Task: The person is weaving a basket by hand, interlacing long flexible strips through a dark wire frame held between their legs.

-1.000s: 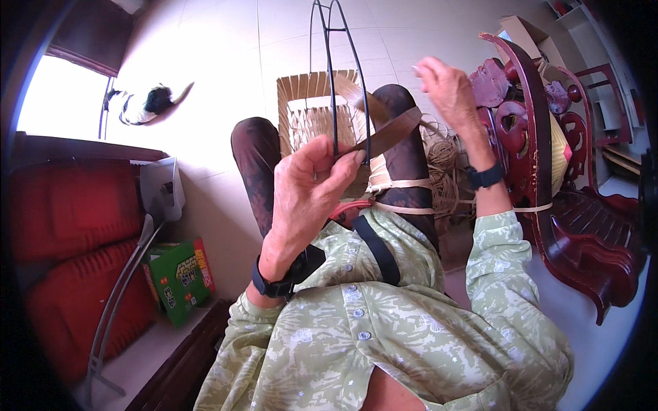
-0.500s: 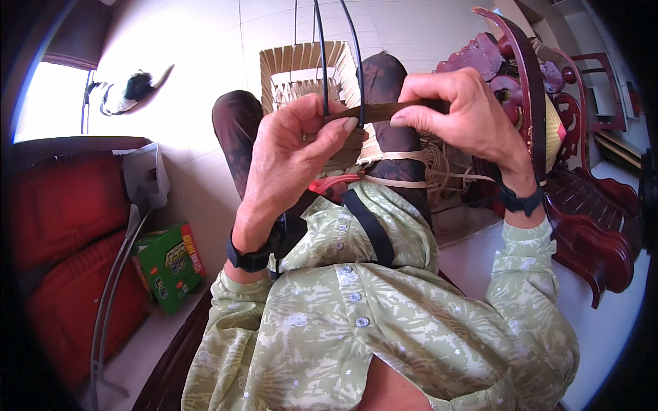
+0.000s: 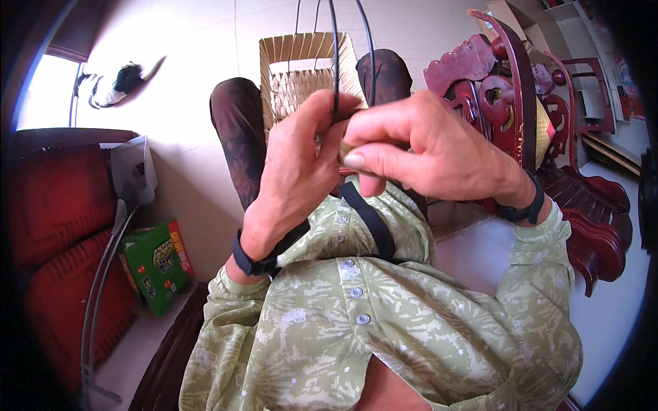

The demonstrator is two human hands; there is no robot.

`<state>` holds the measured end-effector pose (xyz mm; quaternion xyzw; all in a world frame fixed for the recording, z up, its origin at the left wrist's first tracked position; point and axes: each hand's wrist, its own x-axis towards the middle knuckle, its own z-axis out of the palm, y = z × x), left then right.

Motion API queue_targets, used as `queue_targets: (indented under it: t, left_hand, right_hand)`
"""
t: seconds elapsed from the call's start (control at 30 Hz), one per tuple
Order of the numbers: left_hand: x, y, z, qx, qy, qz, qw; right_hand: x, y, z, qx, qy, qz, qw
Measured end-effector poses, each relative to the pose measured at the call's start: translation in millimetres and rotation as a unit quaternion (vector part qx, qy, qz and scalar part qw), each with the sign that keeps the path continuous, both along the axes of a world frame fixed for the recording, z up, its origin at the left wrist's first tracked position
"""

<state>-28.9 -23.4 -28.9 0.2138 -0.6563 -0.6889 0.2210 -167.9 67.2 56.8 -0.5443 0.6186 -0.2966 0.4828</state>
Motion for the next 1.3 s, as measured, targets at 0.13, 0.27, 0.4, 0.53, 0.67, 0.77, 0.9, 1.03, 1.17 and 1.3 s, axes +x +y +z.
queue_targets:
  t: [0.13, 0.27, 0.4, 0.53, 0.67, 0.77, 0.9, 1.03, 1.17, 1.3]
  left_hand:
    - [9.6, 5.3, -4.4, -0.031, 0.162, 0.053, 0.985]
    - [6.5, 6.5, -11.5, -0.185, 0.172, 0.098, 0.963]
    - [1.4, 2.7, -18.9, -0.304, 0.166, 0.116, 0.931]
    - [-1.3, 6.4, -23.7, -0.154, 0.227, 0.126, 0.953]
    - [-0.8, 5.9, -23.2, -0.166, 0.189, 0.137, 0.958]
    - [4.4, 3.5, -20.5, -0.183, 0.178, 0.135, 0.957]
    - [6.7, -0.8, -17.2, -0.198, 0.150, 0.118, 0.961]
    - [5.3, -1.2, -15.8, -0.191, 0.166, 0.114, 0.961]
    - [7.8, -3.1, -13.2, -0.159, 0.153, 0.104, 0.970]
    - [7.4, -9.6, -13.1, -0.174, 0.129, 0.103, 0.971]
  right_hand:
    - [4.4, -7.6, 11.8, 0.105, -0.123, -0.062, 0.985]
    - [6.7, -5.0, 14.3, 0.060, -0.036, -0.054, 0.996]
    - [5.0, 2.4, 14.0, -0.011, 0.013, -0.051, 0.999]
    - [6.3, 16.7, 23.4, -0.404, 0.314, -0.033, 0.859]
    - [44.4, 42.5, -17.7, -0.274, 0.044, 0.002, 0.961]
    - [56.9, 61.0, -79.9, -0.218, 0.111, -0.118, 0.962]
    - [44.8, 67.6, -123.1, -0.259, 0.264, -0.261, 0.892]
    - [29.3, 46.9, -111.6, -0.247, 0.107, -0.369, 0.890]
    - [23.4, 22.1, -97.2, -0.212, -0.152, -0.401, 0.878]
    - [22.6, 14.3, -94.8, -0.195, -0.246, -0.385, 0.868]
